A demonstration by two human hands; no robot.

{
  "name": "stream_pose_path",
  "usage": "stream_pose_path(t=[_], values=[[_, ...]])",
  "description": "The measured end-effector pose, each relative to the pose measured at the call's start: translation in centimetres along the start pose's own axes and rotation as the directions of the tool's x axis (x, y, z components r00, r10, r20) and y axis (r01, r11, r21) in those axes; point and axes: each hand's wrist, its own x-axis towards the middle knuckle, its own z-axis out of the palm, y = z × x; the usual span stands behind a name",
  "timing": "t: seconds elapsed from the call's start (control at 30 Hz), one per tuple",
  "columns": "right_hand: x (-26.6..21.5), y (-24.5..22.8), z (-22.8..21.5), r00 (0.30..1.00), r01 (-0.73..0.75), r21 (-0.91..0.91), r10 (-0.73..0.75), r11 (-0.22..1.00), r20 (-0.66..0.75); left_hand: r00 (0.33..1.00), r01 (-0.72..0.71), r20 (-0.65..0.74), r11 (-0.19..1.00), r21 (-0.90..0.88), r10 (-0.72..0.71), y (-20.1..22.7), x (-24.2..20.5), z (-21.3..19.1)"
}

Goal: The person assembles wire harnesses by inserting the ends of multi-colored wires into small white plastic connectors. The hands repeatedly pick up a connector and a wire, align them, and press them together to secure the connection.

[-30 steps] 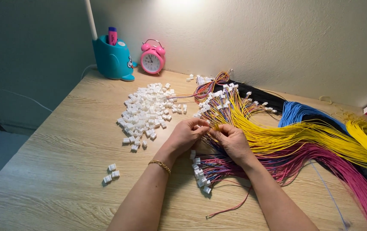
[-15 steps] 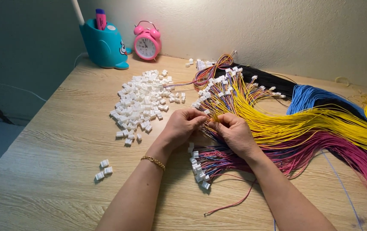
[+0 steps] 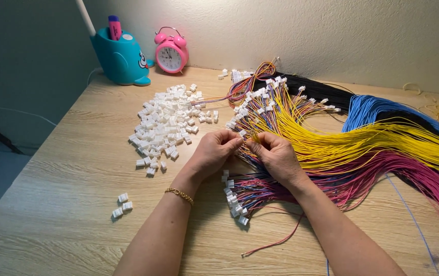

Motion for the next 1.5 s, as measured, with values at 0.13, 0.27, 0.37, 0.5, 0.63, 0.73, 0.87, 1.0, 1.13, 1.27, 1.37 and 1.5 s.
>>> stream_pose_path(t=[0.13,0.27,0.37,0.5,0.63,0.73,0.87,1.0,1.13,1.27,1.37,1.5], values=[[0.0,0.6,0.1,1.000,-0.001,-0.048,0.001,0.999,0.015,1.000,0.015,-0.002,1.000,-0.018,-0.015,0.2,0.0,0.1],[0.0,0.5,-0.3,0.987,0.153,-0.084,-0.157,0.985,-0.042,0.999,0.018,0.027,1.000,-0.010,-0.018,0.2,0.0,-0.1],[-1.0,-0.8,-0.5,0.946,0.314,-0.142,-0.322,0.939,-0.040,0.998,0.009,0.057,0.999,-0.046,-0.006,0.1,-0.2,-0.3],[-2.3,-4.1,-1.0,0.889,0.457,-0.087,-0.456,0.885,0.027,0.996,0.022,0.087,0.994,-0.104,-0.013,0.3,-0.5,-0.7],[-2.9,-3.9,-0.5,0.945,0.241,-0.054,-0.222,0.969,0.240,0.992,0.078,0.109,0.991,-0.108,-0.066,1.7,-1.4,-0.9],[-2.5,-4.6,-0.2,0.953,0.226,-0.350,-0.133,0.909,0.272,0.989,0.111,0.115,0.982,-0.151,-0.095,2.8,-1.9,-1.2],[-1.6,-3.2,0.5,0.978,0.200,-0.408,-0.158,0.891,0.137,0.987,-0.026,0.153,0.911,0.413,-0.041,4.5,-3.0,-2.1],[0.0,-2.5,0.5,0.987,0.160,-0.378,-0.138,0.912,0.084,0.974,-0.211,0.221,0.576,0.790,0.053,2.7,-2.8,-2.7],[-0.2,-2.5,0.5,0.992,0.128,-0.340,-0.113,0.932,0.064,0.980,-0.180,0.197,0.577,0.797,0.034,1.9,-2.5,-1.9],[-0.2,-2.2,0.5,0.994,0.110,-0.357,-0.097,0.928,0.054,0.980,-0.152,0.197,0.513,0.845,-0.033,2.6,-2.4,-1.4],[-0.1,-2.4,0.5,0.996,0.088,-0.364,-0.077,0.927,0.044,0.978,-0.154,0.203,0.510,0.846,-0.041,3.4,-2.5,-1.2],[-0.3,-2.8,0.8,1.000,-0.003,-0.373,0.009,0.928,0.015,0.979,-0.121,0.194,0.568,0.814,-0.069,2.9,-1.8,-0.9]])
